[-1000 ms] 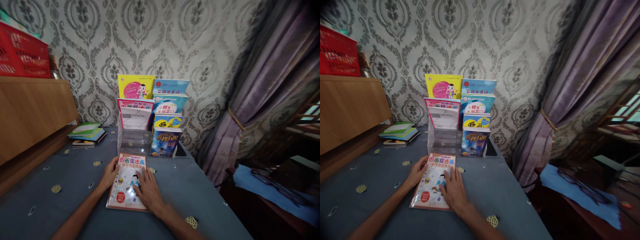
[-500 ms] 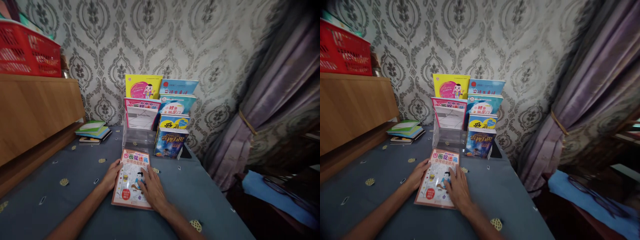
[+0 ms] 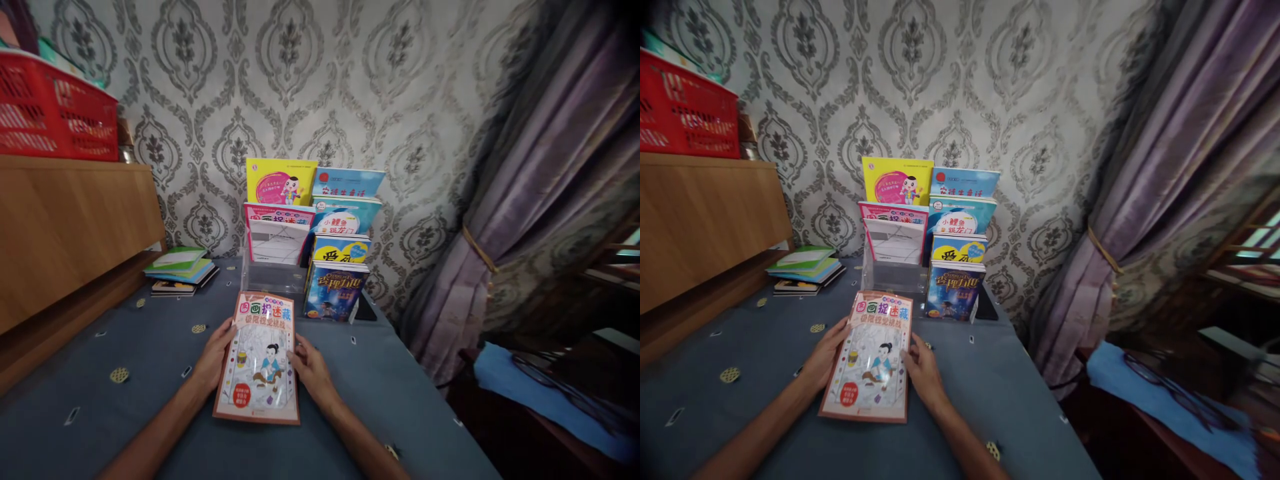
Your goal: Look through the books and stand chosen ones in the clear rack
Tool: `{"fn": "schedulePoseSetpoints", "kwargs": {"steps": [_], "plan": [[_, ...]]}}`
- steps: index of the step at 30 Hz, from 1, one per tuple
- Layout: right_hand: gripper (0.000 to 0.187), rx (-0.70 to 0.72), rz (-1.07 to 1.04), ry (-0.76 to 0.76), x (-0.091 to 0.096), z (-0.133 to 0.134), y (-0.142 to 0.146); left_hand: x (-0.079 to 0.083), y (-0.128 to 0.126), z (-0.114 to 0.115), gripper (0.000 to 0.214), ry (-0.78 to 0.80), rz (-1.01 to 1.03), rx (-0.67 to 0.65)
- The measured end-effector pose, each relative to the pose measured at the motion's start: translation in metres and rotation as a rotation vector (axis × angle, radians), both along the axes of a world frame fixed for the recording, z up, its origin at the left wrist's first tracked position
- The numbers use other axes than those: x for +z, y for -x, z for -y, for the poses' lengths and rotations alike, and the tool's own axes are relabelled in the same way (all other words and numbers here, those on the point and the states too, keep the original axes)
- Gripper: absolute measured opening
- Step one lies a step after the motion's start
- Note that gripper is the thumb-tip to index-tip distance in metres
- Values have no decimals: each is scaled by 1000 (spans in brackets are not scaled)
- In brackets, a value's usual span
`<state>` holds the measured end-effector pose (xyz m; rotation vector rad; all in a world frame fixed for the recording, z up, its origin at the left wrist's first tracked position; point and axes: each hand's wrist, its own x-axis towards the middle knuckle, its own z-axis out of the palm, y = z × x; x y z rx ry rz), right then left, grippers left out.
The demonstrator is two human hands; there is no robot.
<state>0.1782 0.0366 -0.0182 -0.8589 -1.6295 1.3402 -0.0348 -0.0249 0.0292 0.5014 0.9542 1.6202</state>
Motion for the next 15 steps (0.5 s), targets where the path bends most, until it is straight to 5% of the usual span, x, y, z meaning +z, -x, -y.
{"fn": "schedulePoseSetpoints", "kwargs": {"steps": [3, 7, 15], "plan": [[51, 126, -55, 143, 12, 2, -4, 4, 0, 2, 47, -7, -11, 3], [51, 170, -145, 140, 30, 7, -6, 8, 4, 3, 53, -20, -14, 7], [37, 55, -146, -276, 53, 18, -11, 1, 20, 2, 57, -171, -109, 115]]}}
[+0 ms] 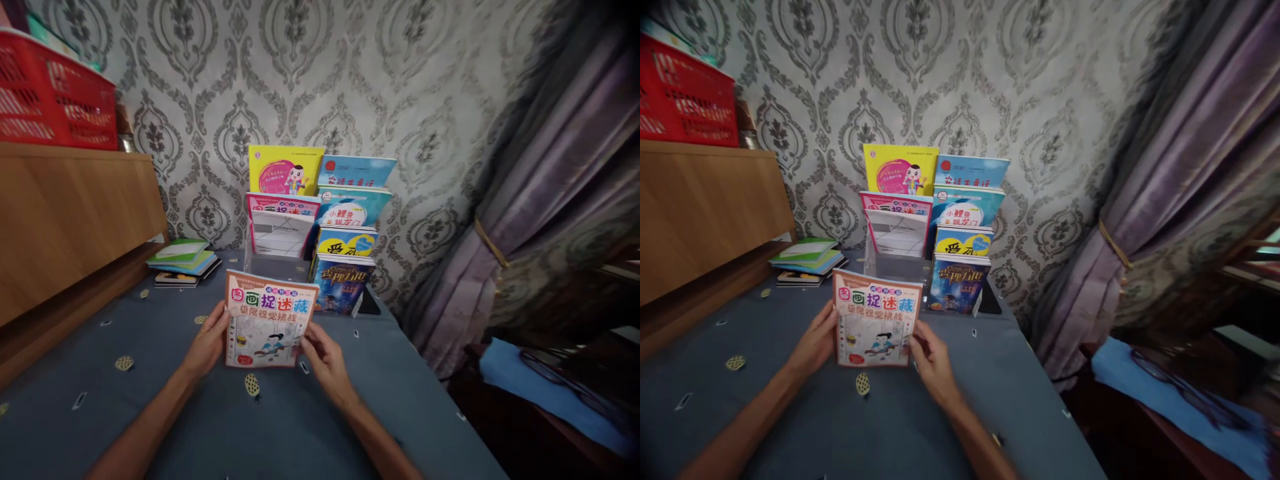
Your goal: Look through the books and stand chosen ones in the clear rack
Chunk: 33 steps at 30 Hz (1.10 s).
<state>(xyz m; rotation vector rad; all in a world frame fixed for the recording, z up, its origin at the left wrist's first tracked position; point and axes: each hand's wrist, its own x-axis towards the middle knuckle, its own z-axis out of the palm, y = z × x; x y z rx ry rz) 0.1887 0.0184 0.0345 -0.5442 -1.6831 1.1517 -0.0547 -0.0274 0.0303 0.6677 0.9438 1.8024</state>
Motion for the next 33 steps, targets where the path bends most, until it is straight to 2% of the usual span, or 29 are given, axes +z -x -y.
{"fn": "schedulePoseSetpoints", "kwargs": {"steps": [4, 7, 14, 19, 26, 33], "plan": [[29, -137, 88, -226, 2, 6, -5, 1, -6, 3, 57, -44, -74, 49], [28, -169, 156, -290, 1, 8, -5, 3, -9, 4, 57, -70, -130, 29], [27, -254, 176, -227, -6, 7, 1, 11, -10, 6, 47, -67, -341, -60], [25, -278, 237, -182, -6, 8, 2, 11, -13, 6, 41, -79, -507, -56], [16, -301, 281, -150, -15, 6, 5, -1, -16, 8, 30, -65, -711, 44], [15, -338, 316, -232, -24, 9, 5, -8, -28, 15, 27, 28, -835, 215]]}}
